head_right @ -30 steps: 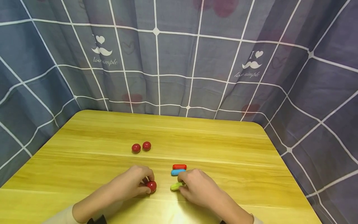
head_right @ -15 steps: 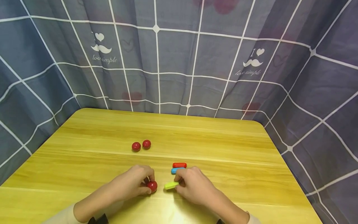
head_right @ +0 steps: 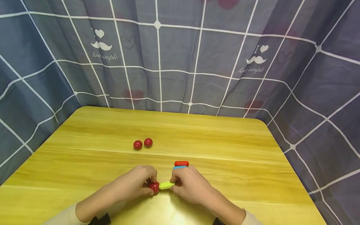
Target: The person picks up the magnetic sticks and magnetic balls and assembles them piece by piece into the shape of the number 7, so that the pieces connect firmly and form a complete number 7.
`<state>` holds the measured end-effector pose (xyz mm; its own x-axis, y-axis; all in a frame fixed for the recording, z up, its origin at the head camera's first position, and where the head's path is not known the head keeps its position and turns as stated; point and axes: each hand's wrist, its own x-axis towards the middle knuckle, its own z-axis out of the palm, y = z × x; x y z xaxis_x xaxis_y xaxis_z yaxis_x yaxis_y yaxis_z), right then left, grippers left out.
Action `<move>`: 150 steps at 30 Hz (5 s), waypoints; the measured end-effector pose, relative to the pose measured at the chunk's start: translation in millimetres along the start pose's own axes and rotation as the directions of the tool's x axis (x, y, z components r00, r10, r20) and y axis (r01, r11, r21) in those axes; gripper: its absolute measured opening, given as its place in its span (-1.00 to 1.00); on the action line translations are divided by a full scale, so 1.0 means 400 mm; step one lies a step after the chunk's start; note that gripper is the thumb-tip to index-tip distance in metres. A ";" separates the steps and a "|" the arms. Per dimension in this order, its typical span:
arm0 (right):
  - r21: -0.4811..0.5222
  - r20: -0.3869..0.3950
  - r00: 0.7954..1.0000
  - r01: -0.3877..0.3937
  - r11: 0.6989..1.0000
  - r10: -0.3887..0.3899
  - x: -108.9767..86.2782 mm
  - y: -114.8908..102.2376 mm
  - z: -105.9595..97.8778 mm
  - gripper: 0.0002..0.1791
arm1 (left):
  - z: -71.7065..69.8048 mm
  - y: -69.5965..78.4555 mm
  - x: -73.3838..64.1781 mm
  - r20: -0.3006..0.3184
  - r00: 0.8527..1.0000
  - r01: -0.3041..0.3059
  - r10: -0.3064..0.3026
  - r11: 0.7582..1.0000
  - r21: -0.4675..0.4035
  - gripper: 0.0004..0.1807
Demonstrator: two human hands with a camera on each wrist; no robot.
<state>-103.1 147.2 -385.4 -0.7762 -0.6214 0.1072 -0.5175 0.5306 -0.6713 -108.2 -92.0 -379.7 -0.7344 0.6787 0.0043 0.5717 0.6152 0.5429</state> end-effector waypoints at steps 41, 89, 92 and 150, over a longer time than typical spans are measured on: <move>-0.090 -0.002 1.000 -0.005 0.996 0.005 0.124 0.051 -0.029 -0.82 | -0.015 0.003 -0.045 0.007 1.000 -0.003 0.002 0.997 0.078 -0.69; -0.375 0.096 0.993 0.106 0.921 -0.076 0.412 0.016 0.027 -0.62 | -0.022 0.004 -0.049 0.046 0.998 0.033 -0.039 0.993 0.113 -0.70; -0.379 0.097 0.993 0.103 0.920 -0.072 0.405 0.017 0.030 -0.69 | -0.021 0.005 -0.051 0.049 0.998 0.042 -0.048 0.992 0.118 -0.70; -0.240 -0.010 0.999 0.044 0.970 -0.048 0.073 0.018 -0.033 -0.79 | -0.009 -0.001 -0.052 -0.024 1.000 -0.006 0.008 0.999 0.053 -0.76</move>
<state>-134.4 140.4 -377.2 -0.7540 -0.6402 0.1469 -0.6226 0.6254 -0.4703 -94.6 -107.6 -376.9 -0.7385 0.6736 0.0288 0.5949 0.6310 0.4979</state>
